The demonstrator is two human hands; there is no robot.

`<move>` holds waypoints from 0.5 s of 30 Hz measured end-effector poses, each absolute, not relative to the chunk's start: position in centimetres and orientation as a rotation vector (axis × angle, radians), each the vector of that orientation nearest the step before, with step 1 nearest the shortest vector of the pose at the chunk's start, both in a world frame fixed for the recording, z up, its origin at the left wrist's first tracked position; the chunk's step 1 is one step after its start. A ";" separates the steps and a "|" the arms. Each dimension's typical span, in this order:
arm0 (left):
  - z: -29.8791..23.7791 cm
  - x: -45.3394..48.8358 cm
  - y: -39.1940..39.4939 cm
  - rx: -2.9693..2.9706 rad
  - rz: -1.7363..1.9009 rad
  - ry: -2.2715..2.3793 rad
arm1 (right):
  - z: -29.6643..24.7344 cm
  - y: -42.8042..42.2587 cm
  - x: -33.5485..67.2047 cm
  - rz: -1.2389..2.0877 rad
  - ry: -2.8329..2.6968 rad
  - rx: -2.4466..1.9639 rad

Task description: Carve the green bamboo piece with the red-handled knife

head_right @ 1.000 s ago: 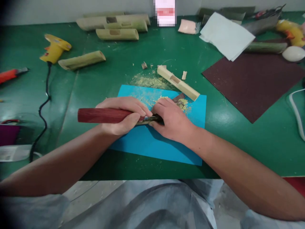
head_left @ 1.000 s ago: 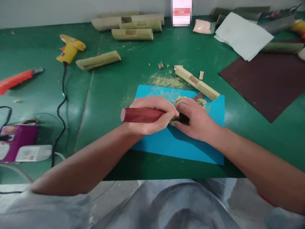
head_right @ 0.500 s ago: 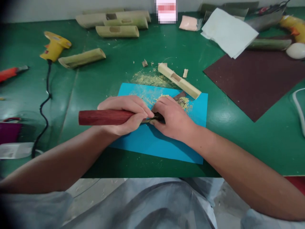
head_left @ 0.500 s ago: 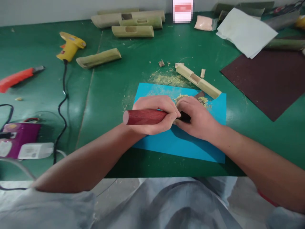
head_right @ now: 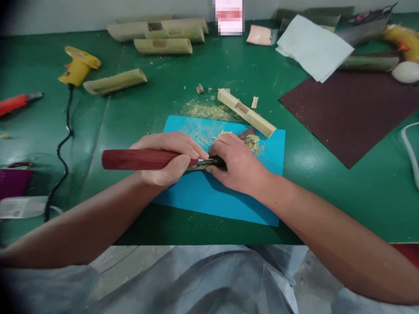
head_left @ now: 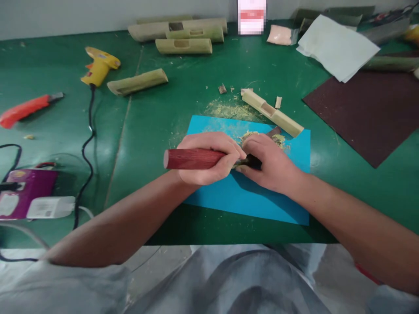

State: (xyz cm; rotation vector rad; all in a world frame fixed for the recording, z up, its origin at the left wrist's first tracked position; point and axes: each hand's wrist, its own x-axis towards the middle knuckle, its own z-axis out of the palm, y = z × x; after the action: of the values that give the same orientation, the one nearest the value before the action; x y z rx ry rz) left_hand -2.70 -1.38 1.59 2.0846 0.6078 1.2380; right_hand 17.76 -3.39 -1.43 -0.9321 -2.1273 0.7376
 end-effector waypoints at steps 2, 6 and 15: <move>1.8 -2.6 -1.3 2.067 1.195 0.592 | -1.3 -3.4 17.8 0.766 -2.130 -0.932; 2.2 -2.4 -1.5 2.076 1.147 0.635 | -1.1 -3.4 17.8 0.784 -2.129 -0.933; 2.2 -1.9 -1.4 2.063 1.271 0.566 | -1.1 -3.6 17.8 0.794 -2.113 -0.951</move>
State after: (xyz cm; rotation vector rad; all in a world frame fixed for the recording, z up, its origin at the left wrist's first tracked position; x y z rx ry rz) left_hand -1.90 -1.37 2.22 2.0630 0.5658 1.2709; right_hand 17.81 -3.55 -1.07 -0.9508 -2.1128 0.7944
